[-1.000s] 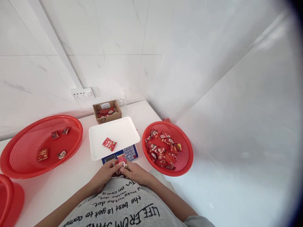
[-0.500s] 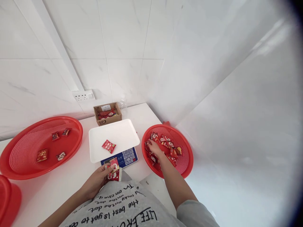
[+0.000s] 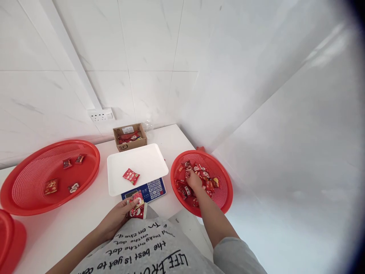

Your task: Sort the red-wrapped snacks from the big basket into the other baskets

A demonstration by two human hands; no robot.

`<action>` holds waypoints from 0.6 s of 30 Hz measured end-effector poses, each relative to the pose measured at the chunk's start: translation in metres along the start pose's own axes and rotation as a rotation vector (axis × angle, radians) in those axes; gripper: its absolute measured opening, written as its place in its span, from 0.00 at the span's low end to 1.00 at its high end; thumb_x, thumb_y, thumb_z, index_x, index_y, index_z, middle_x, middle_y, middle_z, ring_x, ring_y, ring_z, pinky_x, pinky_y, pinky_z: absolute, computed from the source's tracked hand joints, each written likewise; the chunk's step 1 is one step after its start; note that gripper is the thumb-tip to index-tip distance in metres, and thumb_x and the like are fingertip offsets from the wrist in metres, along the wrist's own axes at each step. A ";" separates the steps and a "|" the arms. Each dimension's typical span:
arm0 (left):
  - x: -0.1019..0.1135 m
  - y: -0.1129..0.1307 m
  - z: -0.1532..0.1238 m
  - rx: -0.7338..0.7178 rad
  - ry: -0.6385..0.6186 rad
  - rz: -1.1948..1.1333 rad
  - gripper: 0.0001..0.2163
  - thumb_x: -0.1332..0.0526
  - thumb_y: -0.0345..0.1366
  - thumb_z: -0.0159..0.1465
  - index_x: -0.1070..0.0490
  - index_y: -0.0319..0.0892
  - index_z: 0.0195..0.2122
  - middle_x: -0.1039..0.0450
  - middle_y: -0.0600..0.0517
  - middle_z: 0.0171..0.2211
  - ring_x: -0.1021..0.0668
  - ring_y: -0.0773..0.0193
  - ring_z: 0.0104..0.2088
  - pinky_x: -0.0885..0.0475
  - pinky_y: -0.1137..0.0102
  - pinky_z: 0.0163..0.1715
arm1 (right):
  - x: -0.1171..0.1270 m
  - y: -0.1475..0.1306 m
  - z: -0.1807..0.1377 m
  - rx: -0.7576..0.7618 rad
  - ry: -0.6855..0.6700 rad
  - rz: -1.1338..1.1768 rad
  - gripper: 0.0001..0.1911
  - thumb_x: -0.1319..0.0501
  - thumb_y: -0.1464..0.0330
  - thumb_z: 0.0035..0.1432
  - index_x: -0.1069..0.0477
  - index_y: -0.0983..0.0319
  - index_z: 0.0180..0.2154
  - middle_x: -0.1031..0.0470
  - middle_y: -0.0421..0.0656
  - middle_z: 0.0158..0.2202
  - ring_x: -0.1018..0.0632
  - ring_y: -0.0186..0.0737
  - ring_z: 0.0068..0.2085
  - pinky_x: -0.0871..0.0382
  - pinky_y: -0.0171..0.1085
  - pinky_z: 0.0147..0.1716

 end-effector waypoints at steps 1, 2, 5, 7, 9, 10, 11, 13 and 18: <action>0.000 0.000 0.000 0.002 -0.005 -0.002 0.18 0.32 0.43 0.53 0.30 0.40 0.42 0.20 0.49 0.32 0.19 0.55 0.33 0.26 0.65 0.35 | 0.005 0.007 0.001 -0.022 0.021 0.008 0.14 0.45 0.73 0.53 0.32 0.61 0.43 0.24 0.51 0.41 0.24 0.51 0.43 0.36 0.41 0.39; -0.001 -0.001 0.000 0.002 -0.013 -0.002 0.19 0.32 0.43 0.53 0.30 0.40 0.42 0.20 0.49 0.32 0.19 0.55 0.34 0.26 0.65 0.36 | 0.010 0.013 0.003 -0.042 0.043 0.023 0.13 0.46 0.73 0.52 0.32 0.62 0.42 0.24 0.51 0.40 0.24 0.50 0.42 0.36 0.41 0.39; 0.001 -0.001 0.001 0.001 -0.016 0.016 0.18 0.33 0.43 0.54 0.30 0.40 0.42 0.21 0.49 0.31 0.19 0.56 0.33 0.26 0.66 0.34 | 0.022 0.026 0.005 -0.076 0.113 0.099 0.12 0.47 0.73 0.52 0.33 0.62 0.40 0.24 0.49 0.38 0.24 0.48 0.40 0.35 0.39 0.37; 0.002 -0.001 0.000 0.000 0.003 0.026 0.17 0.33 0.43 0.54 0.30 0.39 0.41 0.21 0.48 0.31 0.19 0.56 0.32 0.27 0.67 0.32 | 0.028 0.030 0.004 -0.073 0.156 0.163 0.13 0.48 0.72 0.51 0.33 0.61 0.40 0.24 0.48 0.37 0.24 0.46 0.38 0.34 0.39 0.36; 0.001 -0.001 -0.001 -0.001 0.017 0.018 0.17 0.33 0.43 0.54 0.30 0.40 0.42 0.21 0.48 0.31 0.19 0.56 0.32 0.26 0.67 0.32 | 0.032 0.030 0.001 -0.056 0.193 0.225 0.12 0.48 0.71 0.50 0.34 0.60 0.39 0.24 0.46 0.37 0.24 0.44 0.37 0.33 0.38 0.35; 0.000 -0.001 -0.002 0.000 0.021 0.008 0.18 0.33 0.42 0.54 0.30 0.40 0.42 0.21 0.48 0.31 0.19 0.56 0.32 0.26 0.66 0.33 | 0.034 0.029 -0.001 -0.045 0.206 0.253 0.12 0.48 0.71 0.50 0.33 0.60 0.38 0.24 0.45 0.37 0.24 0.44 0.37 0.33 0.38 0.35; 0.000 -0.001 -0.003 0.000 0.025 -0.003 0.18 0.33 0.42 0.54 0.31 0.40 0.43 0.21 0.48 0.31 0.19 0.57 0.32 0.26 0.66 0.33 | 0.035 0.028 -0.003 -0.031 0.215 0.279 0.11 0.47 0.70 0.49 0.33 0.60 0.37 0.24 0.45 0.37 0.24 0.44 0.37 0.32 0.38 0.35; 0.000 -0.002 -0.004 0.001 0.039 -0.015 0.18 0.32 0.41 0.54 0.31 0.40 0.44 0.20 0.48 0.32 0.19 0.57 0.32 0.25 0.66 0.34 | 0.035 0.025 -0.008 -0.004 0.223 0.322 0.11 0.47 0.70 0.48 0.33 0.59 0.36 0.24 0.44 0.36 0.24 0.43 0.37 0.32 0.37 0.36; 0.005 0.000 -0.006 -0.028 0.095 0.018 0.17 0.32 0.40 0.54 0.30 0.41 0.42 0.20 0.47 0.34 0.19 0.57 0.33 0.25 0.67 0.34 | 0.035 0.024 -0.019 0.029 0.238 0.385 0.10 0.46 0.69 0.46 0.33 0.59 0.34 0.24 0.44 0.36 0.24 0.43 0.36 0.33 0.37 0.34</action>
Point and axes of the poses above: each hand's wrist, its own z-axis towards the middle knuckle, its own x-axis out of the back of the hand, y = z × x, the point moved 6 cm from there along z, towards the middle knuckle
